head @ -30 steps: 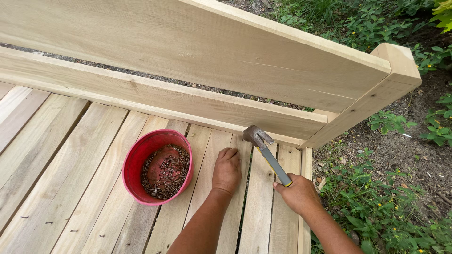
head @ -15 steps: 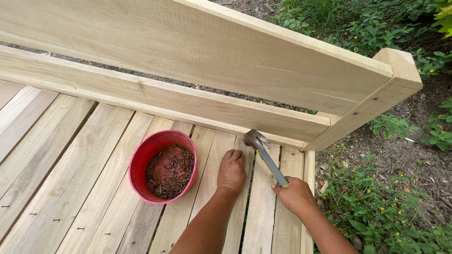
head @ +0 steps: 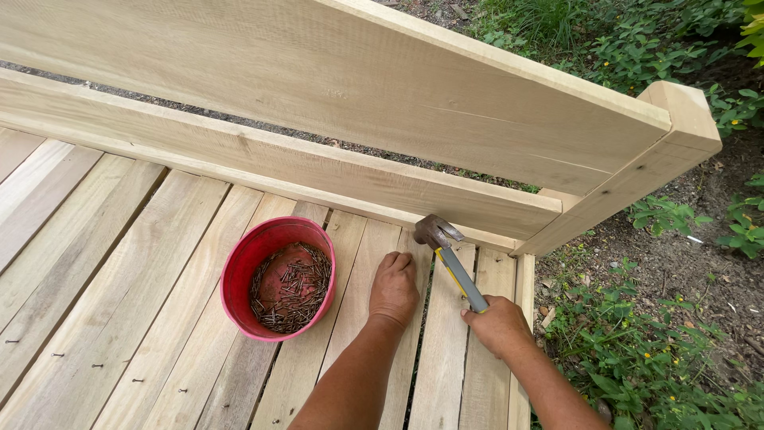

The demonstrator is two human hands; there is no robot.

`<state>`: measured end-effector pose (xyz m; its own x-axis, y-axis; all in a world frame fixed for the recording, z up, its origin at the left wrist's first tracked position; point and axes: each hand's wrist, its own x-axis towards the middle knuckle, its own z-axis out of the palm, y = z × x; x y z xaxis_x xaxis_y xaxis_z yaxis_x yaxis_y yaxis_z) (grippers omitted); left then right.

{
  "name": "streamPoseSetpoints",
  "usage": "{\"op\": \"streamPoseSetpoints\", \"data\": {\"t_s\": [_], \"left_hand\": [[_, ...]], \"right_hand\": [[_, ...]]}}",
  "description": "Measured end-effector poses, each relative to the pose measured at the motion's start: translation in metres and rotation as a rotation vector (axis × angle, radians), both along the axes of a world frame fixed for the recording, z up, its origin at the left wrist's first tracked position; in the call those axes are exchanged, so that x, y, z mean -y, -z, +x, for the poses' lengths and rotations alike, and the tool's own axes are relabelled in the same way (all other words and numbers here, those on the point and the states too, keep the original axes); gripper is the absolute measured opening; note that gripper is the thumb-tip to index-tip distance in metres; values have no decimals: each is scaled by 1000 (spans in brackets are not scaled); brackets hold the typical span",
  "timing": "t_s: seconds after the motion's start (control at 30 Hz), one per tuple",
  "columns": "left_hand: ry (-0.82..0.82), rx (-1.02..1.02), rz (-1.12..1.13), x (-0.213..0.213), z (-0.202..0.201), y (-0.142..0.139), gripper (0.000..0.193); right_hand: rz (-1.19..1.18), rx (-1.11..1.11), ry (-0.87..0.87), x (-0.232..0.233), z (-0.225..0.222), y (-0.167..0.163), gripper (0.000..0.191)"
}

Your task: The person repeatedly picks nails from a red bucket and hammers them into the edge of a wooden frame. They continue this process along the length of the frame, securing it to the base structure.

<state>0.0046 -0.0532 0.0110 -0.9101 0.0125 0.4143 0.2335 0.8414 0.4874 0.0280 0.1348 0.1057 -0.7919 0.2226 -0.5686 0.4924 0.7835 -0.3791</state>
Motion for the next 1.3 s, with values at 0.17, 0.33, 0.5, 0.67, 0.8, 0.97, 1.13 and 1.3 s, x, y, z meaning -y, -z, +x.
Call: {"op": "streamPoseSetpoints", "data": {"t_s": [0.17,0.33,0.5,0.67,0.8,0.97,1.13,1.3], "left_hand": [[-5,12,-9,0,2,-2,35],[-7,18,-7,0,1,-3,34],[10,23,-3,0,2,-3,33],[6,-3,16,0,2,-1,33],[-8,-10,15,-2,1,0,36],[-2,19,22,-1,0,-3,36],[-3,56,3,-2,2,-2,37],[-3,6,-30,-3,1,0,35]], "right_hand": [[-30,-189,-115,-17,-5,10,39],[-51,-191,-75,-21,0,11,38],[10,34,-1,-9,3,8,39],[-58,-172,-65,-24,1,6,39],[-88,-117,22,-23,1,8,38],[-21,49,-2,-12,-1,4,45],[-46,41,47,-34,14,0,51],[-11,85,18,-33,16,7,48]]}}
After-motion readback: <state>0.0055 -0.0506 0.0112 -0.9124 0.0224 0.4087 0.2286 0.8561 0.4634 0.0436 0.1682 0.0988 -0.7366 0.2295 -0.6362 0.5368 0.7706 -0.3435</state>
